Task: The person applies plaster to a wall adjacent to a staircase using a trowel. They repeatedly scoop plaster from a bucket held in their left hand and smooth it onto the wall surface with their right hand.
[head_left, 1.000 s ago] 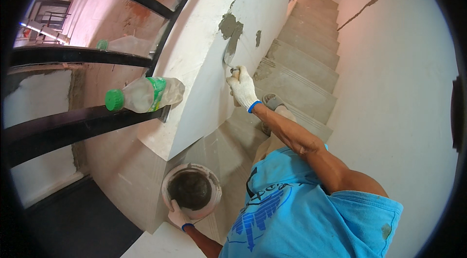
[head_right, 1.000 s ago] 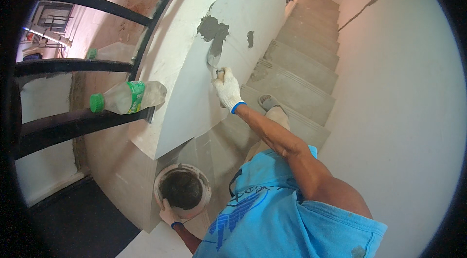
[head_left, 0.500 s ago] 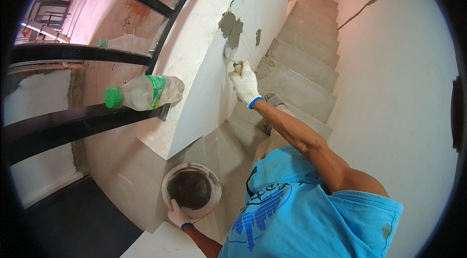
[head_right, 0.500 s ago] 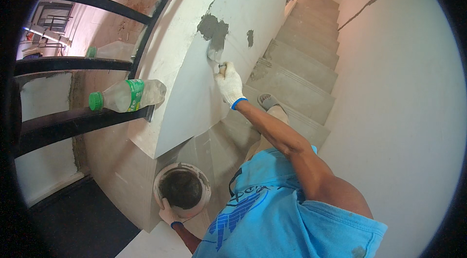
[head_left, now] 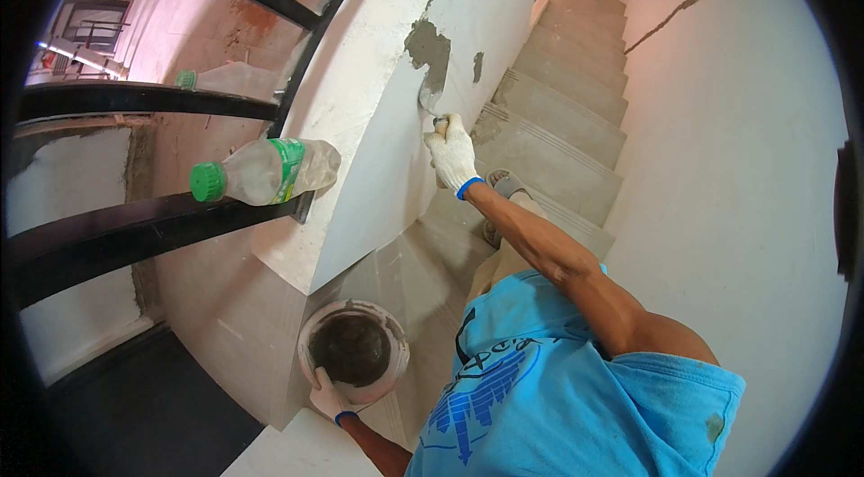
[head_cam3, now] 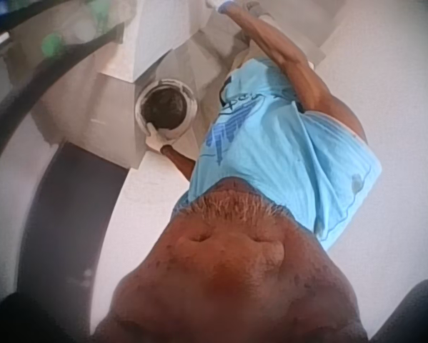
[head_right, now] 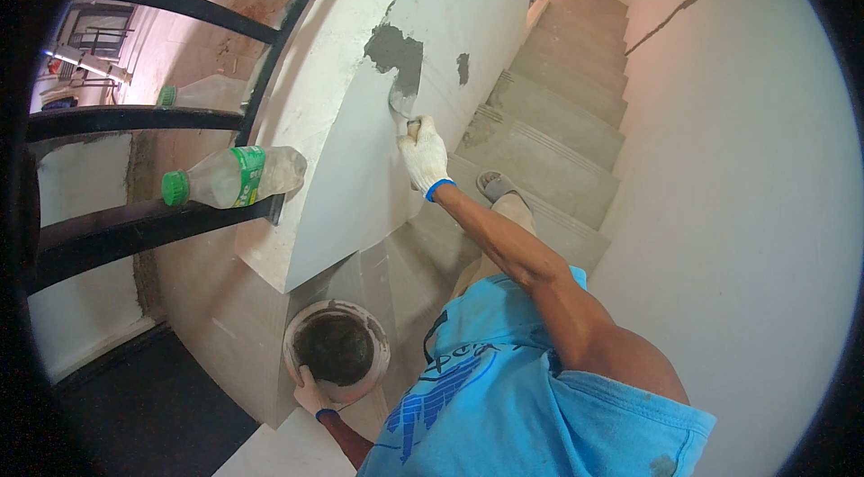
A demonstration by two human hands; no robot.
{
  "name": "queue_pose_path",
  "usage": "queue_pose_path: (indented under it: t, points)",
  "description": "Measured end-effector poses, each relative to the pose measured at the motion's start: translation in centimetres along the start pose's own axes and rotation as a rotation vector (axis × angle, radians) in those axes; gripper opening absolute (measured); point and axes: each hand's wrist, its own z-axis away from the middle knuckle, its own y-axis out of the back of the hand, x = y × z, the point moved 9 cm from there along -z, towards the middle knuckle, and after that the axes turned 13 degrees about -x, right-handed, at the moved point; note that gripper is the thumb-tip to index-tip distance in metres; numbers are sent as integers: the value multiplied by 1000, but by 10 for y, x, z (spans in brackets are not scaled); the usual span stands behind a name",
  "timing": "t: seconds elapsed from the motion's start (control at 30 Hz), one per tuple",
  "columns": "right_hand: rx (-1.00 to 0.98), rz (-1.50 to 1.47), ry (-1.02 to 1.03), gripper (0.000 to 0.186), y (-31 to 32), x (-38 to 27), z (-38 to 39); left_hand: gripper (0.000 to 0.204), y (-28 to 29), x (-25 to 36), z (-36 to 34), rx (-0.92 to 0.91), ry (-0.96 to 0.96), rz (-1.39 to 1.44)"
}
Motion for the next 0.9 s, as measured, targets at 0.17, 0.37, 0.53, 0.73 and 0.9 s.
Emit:
queue_pose_path:
  t: [0.17,0.37,0.53,0.73,0.9]
  points:
    - [-104,-68,-124,47,3,15,9,62,1,-2,1,8,-15,-6]
    - [-86,-111,-55,43,16,-11,13,63,-1,-1,-2,-9,27,-30]
    - [-112,-162,-83,41,3,-7,3,63,1,-1,-3,-18,9,-31]
    - [-143,-219,-129,40,18,-10,11,64,1,-2,0,-3,-12,-28]
    - [-138,-237,-84,37,11,-13,1,62,0,-4,-4,5,-2,-27]
